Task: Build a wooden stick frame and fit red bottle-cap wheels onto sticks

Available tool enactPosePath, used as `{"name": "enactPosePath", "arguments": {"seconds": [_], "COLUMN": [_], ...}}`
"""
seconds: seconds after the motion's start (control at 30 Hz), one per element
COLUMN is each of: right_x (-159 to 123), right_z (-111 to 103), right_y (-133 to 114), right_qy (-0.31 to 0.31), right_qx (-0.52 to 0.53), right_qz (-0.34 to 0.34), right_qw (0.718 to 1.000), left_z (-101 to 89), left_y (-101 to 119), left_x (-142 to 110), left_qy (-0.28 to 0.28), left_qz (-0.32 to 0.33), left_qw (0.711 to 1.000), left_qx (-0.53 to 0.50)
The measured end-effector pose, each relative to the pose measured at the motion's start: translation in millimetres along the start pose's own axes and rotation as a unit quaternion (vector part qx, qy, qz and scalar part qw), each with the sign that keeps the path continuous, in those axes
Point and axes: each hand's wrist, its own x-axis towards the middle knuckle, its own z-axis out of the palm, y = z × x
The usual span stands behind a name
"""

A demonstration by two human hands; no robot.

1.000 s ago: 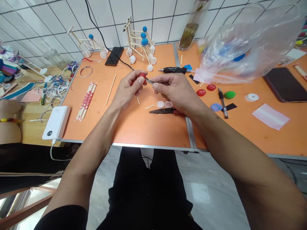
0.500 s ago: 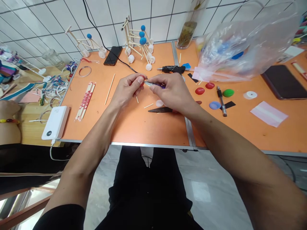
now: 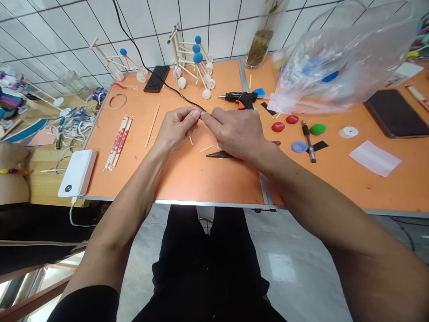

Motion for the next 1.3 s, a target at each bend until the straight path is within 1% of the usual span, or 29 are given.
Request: {"name": "enactPosePath", "arguments": {"seconds": [0.07,0.13,0.17,0.2,0.27,0.3,0.33,0.37,0.4,0.47,0.5,0.53,0.6,0.7,0.8,0.87,1.0,1.13,1.2,1.23,1.27,1.3], "right_x": [1.0,4.5,6.9,9.3,13.2,14.3,14.7,14.6,14.0,12.3,11.6,10.9,9.6,6.7,2.8,0.7,-0.9,-1.9,-1.5,-0.7,0.7,2.7], "right_z": [-2.5,-7.4,-10.1,-12.7,-16.9,-18.1,-18.6,-18.6,-18.0,-16.0,-14.8,-13.6,-11.2,-8.0,-7.1,-8.3,-10.8,-9.2,-9.6,-10.9,-13.2,-16.2], "right_y": [1.0,4.3,6.7,9.3,13.3,14.2,14.1,13.1,11.4,7.8,6.7,6.2,7.1,10.3,10.3,7.4,-1.4,-8.2,-9.3,-9.1,-8.2,-6.7], "right_qy": [0.001,0.008,0.001,-0.019,-0.078,-0.096,-0.097,-0.080,-0.050,0.011,0.031,0.044,0.053,0.043,0.031,0.024,0.002,-0.015,-0.003,0.007,0.014,0.009], "right_qx": [0.015,0.111,0.187,0.270,0.418,0.466,0.492,0.496,0.480,0.407,0.362,0.319,0.238,0.127,0.045,0.014,-0.003,-0.026,0.008,0.057,0.127,0.214], "right_qz": [0.008,0.045,0.076,0.112,0.185,0.212,0.228,0.231,0.224,0.183,0.157,0.131,0.087,0.043,0.016,0.013,0.030,0.027,0.032,0.045,0.065,0.094], "right_qw": [1.000,0.993,0.979,0.956,0.886,0.853,0.834,0.833,0.847,0.895,0.918,0.938,0.966,0.990,0.998,1.000,1.000,0.999,0.999,0.997,0.990,0.972], "left_z": [0.3,0.6,0.9,1.2,2.1,2.8,3.6,4.4,5.4,7.3,8.1,8.5,8.1,4.9,2.7,4.1,11.7,15.1,14.3,13.7,13.3,13.0], "left_y": [1.8,4.3,5.2,5.7,5.2,4.3,3.3,2.4,2.0,3.2,4.8,6.7,10.5,12.8,12.6,13.8,18.9,18.5,15.6,14.0,12.5,11.3], "left_x": [-0.5,-1.3,-1.7,-2.0,-2.1,-1.8,-1.3,-0.8,-0.3,0.4,0.4,0.4,0.2,0.8,2.1,2.2,-0.2,-1.9,-1.7,-1.3,-0.9,-0.5], "left_qy": [0.003,0.007,0.007,0.006,0.006,0.009,0.013,0.017,0.021,0.031,0.039,0.047,0.060,0.066,0.064,0.061,0.058,0.055,0.051,0.048,0.046,0.046], "left_qz": [-0.003,0.010,0.018,0.025,0.035,0.039,0.042,0.046,0.050,0.052,0.048,0.040,0.014,-0.012,-0.020,-0.032,-0.053,-0.051,-0.042,-0.035,-0.026,-0.014], "left_qw": [1.000,1.000,1.000,1.000,0.999,0.999,0.999,0.999,0.998,0.998,0.998,0.998,0.997,0.997,0.997,0.996,0.996,0.996,0.997,0.997,0.997,0.997], "left_qx": [0.002,0.006,0.007,0.005,-0.003,-0.008,-0.014,-0.019,-0.025,-0.033,-0.034,-0.034,-0.035,-0.042,-0.046,-0.049,-0.043,-0.044,-0.045,-0.048,-0.053,-0.061]}}
